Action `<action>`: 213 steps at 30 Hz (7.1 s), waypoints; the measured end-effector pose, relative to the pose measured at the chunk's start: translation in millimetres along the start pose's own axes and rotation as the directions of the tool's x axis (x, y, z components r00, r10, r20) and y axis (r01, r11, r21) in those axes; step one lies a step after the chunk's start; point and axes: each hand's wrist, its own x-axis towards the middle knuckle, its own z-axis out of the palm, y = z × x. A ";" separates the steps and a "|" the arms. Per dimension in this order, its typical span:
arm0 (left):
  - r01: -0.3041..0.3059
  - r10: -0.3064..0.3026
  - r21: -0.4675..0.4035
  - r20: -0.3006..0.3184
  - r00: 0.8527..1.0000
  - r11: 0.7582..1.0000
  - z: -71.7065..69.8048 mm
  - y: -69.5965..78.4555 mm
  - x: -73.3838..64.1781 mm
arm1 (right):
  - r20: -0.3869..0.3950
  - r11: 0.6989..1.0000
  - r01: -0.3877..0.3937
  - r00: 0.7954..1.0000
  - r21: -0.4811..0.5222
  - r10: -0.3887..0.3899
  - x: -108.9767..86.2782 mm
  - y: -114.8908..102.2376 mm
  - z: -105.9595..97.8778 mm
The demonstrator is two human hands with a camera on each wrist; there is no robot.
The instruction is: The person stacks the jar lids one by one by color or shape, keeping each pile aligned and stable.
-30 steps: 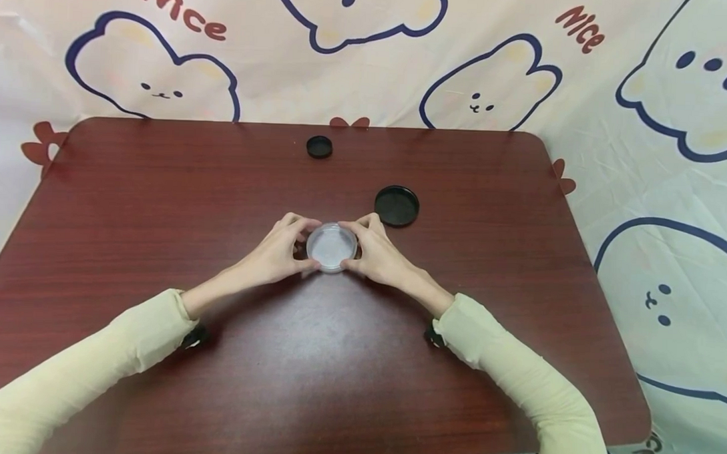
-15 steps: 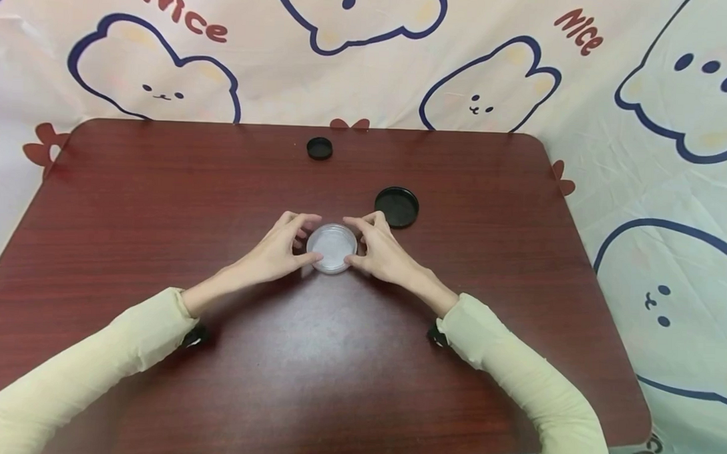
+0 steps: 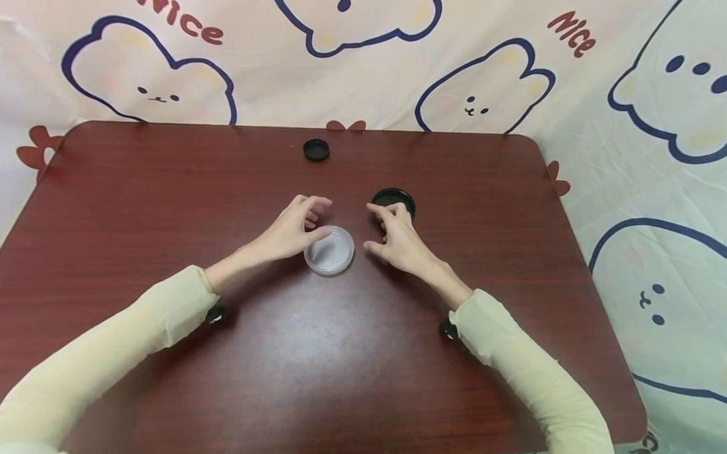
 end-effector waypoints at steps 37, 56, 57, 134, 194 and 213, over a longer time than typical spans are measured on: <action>-0.025 -0.039 0.217 0.284 0.958 0.976 43.5 26.0 113.9 | 0.139 0.984 -0.172 0.976 0.036 0.166 24.1 74.5 -56.8; 0.015 -0.066 0.232 0.213 0.975 0.973 49.6 26.4 113.3 | 0.085 0.986 -0.163 0.984 0.045 0.159 25.8 76.4 -53.9; 0.013 -0.064 0.232 0.213 0.975 0.973 49.4 26.2 113.1 | 0.084 0.986 -0.162 0.984 0.046 0.158 25.7 76.6 -53.7; 0.147 -0.156 0.142 0.057 0.986 0.979 -40.9 -35.2 66.5 | 0.160 0.997 -0.077 0.984 0.018 0.073 115.4 12.8 7.4; 0.273 -0.264 0.014 -0.202 0.943 0.962 -56.6 -59.4 114.3 | 0.128 0.985 -0.167 0.979 0.038 0.161 202.7 6.4 2.0; 0.248 -0.251 -0.048 -0.267 0.930 0.968 -58.4 -65.3 117.4 | 0.082 0.969 -0.220 0.974 0.114 0.211 211.2 1.1 13.0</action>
